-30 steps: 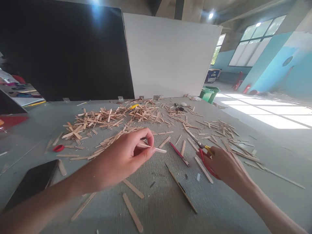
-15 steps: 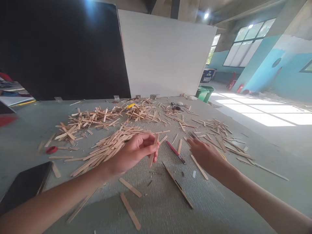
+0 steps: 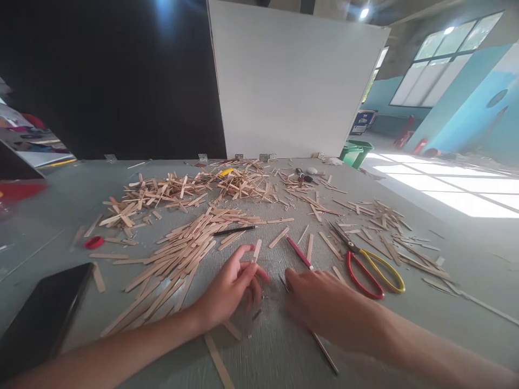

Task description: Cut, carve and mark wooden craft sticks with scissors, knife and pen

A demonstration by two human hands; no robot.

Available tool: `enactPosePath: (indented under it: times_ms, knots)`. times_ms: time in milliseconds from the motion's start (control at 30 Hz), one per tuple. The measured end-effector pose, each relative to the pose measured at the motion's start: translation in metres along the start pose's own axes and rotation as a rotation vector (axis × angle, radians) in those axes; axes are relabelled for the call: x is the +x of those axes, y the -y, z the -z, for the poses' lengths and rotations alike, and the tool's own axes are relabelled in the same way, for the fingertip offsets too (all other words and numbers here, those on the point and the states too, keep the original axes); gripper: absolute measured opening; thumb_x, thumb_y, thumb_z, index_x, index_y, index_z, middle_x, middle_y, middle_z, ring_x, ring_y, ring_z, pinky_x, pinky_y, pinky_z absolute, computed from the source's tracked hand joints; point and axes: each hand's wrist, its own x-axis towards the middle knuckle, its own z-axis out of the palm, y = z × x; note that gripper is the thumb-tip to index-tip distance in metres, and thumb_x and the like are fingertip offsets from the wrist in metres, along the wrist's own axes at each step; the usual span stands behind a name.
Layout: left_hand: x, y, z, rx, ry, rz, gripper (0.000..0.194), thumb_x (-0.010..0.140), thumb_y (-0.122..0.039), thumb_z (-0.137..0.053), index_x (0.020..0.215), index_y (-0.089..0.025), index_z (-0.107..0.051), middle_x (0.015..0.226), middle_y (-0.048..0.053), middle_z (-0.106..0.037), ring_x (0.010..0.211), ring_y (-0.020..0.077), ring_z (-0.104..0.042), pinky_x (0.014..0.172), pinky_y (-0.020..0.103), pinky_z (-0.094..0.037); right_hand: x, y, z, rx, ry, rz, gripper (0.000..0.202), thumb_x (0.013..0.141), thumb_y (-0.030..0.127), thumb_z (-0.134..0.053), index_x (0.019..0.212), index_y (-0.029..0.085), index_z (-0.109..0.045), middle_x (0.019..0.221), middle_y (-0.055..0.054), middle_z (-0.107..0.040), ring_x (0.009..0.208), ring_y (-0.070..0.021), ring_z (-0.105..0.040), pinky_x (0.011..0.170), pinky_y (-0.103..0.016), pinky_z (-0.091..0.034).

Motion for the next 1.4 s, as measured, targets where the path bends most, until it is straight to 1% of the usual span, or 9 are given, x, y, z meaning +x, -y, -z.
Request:
enactPosePath:
  times_ms: [133, 267, 367, 500, 667, 800, 900, 1167, 1400]
  knots:
    - [-0.007, -0.005, -0.001, 0.056, -0.031, -0.022, 0.045, 0.106, -0.062, -0.053, 0.122, -0.020, -0.050, 0.102, 0.005, -0.071, 0.051, 0.0099, -0.060, 0.041, 0.021, -0.043, 0.006, 0.001, -0.016, 0.162, -0.052, -0.114, 0.025, 0.095, 0.008, -0.053, 0.076, 0.025, -0.050, 0.059, 0.000, -0.059, 0.041, -0.0150, -0.049, 0.045, -0.032, -0.018]
    - [-0.008, -0.005, 0.004, 0.097, -0.088, -0.065, 0.040, 0.110, -0.061, -0.045, 0.122, -0.023, -0.049, 0.078, -0.004, -0.066, 0.042, 0.0082, -0.048, 0.041, 0.021, -0.032, 0.023, -0.001, -0.021, 0.517, -0.239, -0.296, 0.017, 0.110, 0.029, -0.037, 0.098, 0.024, -0.048, 0.061, 0.006, -0.057, 0.043, -0.0134, -0.040, 0.045, -0.028, -0.026]
    - [-0.005, -0.001, 0.007, 0.112, -0.121, -0.086, 0.035, 0.111, -0.057, -0.045, 0.127, -0.025, -0.044, 0.076, -0.008, -0.059, 0.047, 0.0088, -0.046, 0.049, 0.022, -0.036, 0.030, 0.004, -0.027, 0.646, -0.357, -0.293, 0.017, 0.109, 0.035, -0.042, 0.103, 0.023, -0.051, 0.061, 0.007, -0.057, 0.052, -0.0143, -0.046, 0.055, -0.026, -0.035]
    - [-0.001, 0.000, 0.009, 0.131, -0.085, -0.064, 0.038, 0.109, -0.056, -0.049, 0.130, -0.024, -0.045, 0.087, -0.003, -0.065, 0.052, 0.0102, -0.050, 0.053, 0.025, -0.039, 0.024, 0.010, -0.040, 0.691, -0.373, -0.267, 0.034, 0.107, 0.038, -0.050, 0.077, 0.024, -0.052, 0.060, 0.007, -0.049, 0.054, -0.0127, -0.041, 0.054, -0.025, -0.034]
    - [0.000, -0.004, 0.008, 0.175, -0.051, -0.035, 0.043, 0.107, -0.059, -0.051, 0.101, -0.018, -0.061, 0.088, 0.002, -0.071, 0.049, 0.0086, -0.047, 0.049, 0.025, -0.034, 0.016, 0.010, -0.044, 0.716, -0.458, -0.270, 0.026, 0.109, 0.033, -0.049, 0.093, 0.021, -0.066, 0.062, 0.005, -0.061, 0.048, -0.0115, -0.048, 0.053, -0.022, -0.044]
    - [-0.001, -0.004, 0.008, 0.207, -0.059, -0.017, 0.044, 0.108, -0.059, -0.049, 0.100, -0.018, -0.063, 0.075, -0.001, -0.067, 0.047, 0.0098, -0.049, 0.048, 0.024, -0.035, 0.019, 0.007, -0.051, 0.581, -0.536, -0.183, 0.035, 0.110, 0.021, -0.041, 0.134, 0.013, -0.064, 0.107, -0.013, -0.081, 0.091, -0.0202, -0.077, 0.082, -0.029, -0.061]
    - [-0.002, -0.004, 0.007, 0.225, -0.052, -0.009, 0.044, 0.108, -0.059, -0.047, 0.100, -0.019, -0.062, 0.070, -0.002, -0.066, 0.044, 0.0105, -0.049, 0.046, 0.023, -0.035, 0.021, 0.004, -0.060, 0.498, -0.505, -0.124, 0.047, 0.110, 0.016, -0.036, 0.154, 0.008, -0.049, 0.138, -0.023, -0.071, 0.119, -0.0240, -0.073, 0.097, -0.035, -0.061]
    - [-0.005, -0.004, 0.006, 0.308, -0.120, -0.023, 0.047, 0.109, -0.058, -0.045, 0.093, -0.018, -0.064, 0.065, -0.002, -0.061, 0.043, 0.0114, -0.047, 0.046, 0.024, -0.036, 0.017, 0.005, -0.052, 0.661, -0.458, -0.149, 0.038, 0.108, 0.018, -0.039, 0.143, 0.015, -0.053, 0.103, -0.008, -0.079, 0.067, -0.0134, -0.071, 0.071, -0.027, -0.062]
    - [-0.008, -0.001, 0.004, 0.415, -0.174, -0.078, 0.053, 0.107, -0.054, -0.050, 0.066, -0.021, -0.056, 0.057, -0.003, -0.048, 0.047, 0.0120, -0.038, 0.044, 0.023, -0.029, 0.012, 0.009, -0.051, 0.715, -0.505, -0.114, 0.039, 0.105, 0.021, -0.048, 0.132, 0.008, -0.073, 0.076, -0.004, -0.078, 0.042, -0.0080, -0.048, 0.042, -0.021, -0.043]
